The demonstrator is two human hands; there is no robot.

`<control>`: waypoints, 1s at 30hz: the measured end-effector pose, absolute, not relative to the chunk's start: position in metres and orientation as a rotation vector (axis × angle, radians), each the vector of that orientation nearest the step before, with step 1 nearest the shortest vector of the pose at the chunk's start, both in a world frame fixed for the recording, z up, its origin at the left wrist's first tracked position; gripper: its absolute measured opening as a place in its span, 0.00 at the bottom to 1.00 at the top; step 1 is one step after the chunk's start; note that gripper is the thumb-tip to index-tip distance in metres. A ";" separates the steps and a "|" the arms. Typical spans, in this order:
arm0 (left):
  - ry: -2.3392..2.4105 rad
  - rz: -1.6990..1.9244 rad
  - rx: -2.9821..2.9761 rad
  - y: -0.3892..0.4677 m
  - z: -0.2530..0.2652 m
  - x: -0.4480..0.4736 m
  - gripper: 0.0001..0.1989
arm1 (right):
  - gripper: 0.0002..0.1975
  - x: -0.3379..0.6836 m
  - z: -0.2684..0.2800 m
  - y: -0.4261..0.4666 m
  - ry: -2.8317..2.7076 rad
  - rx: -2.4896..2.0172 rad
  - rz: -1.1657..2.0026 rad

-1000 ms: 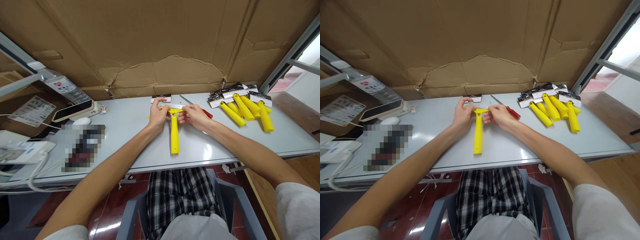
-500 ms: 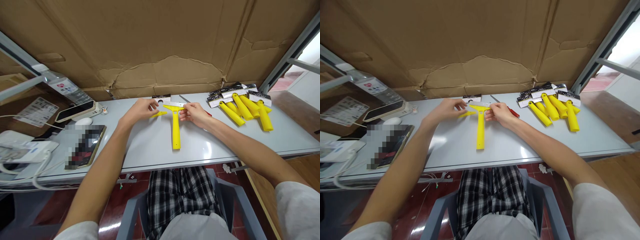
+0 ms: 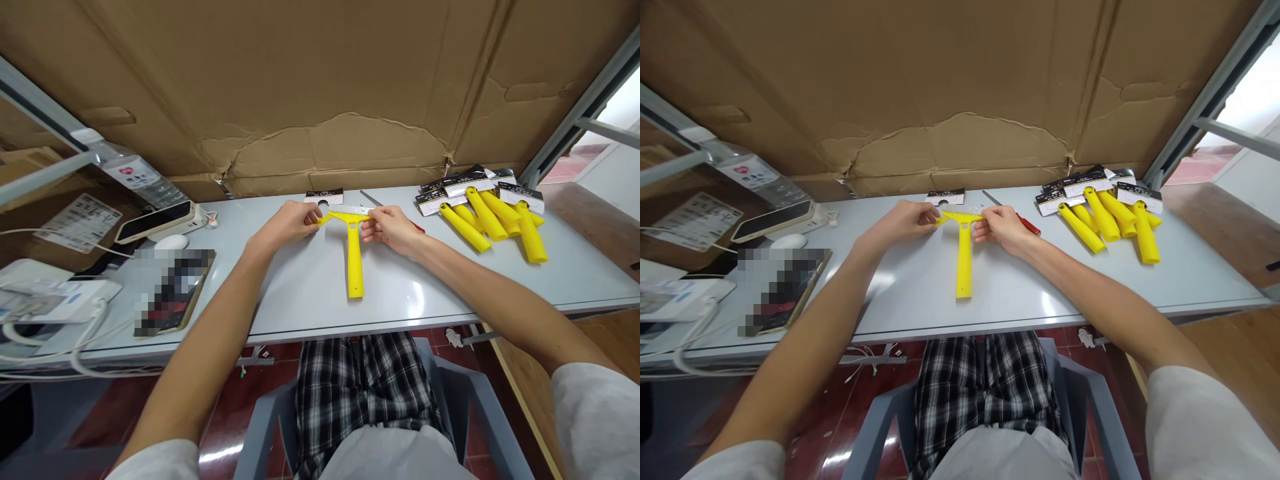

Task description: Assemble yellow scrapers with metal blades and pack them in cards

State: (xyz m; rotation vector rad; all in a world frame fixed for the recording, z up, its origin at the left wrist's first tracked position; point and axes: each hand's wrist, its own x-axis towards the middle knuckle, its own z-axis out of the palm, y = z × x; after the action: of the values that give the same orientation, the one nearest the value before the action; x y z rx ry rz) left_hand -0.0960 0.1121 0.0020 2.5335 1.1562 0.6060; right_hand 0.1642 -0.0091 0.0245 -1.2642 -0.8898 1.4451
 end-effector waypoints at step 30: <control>1.183 0.464 2.545 0.117 0.010 -0.103 0.10 | 0.09 0.172 0.010 0.000 -0.968 -1.211 1.422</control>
State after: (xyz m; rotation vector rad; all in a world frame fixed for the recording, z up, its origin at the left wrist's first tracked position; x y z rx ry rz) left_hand -0.1031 0.1169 0.0102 2.5448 1.1828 0.4644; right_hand 0.1720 0.0001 0.0103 -1.2110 -0.9681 1.4220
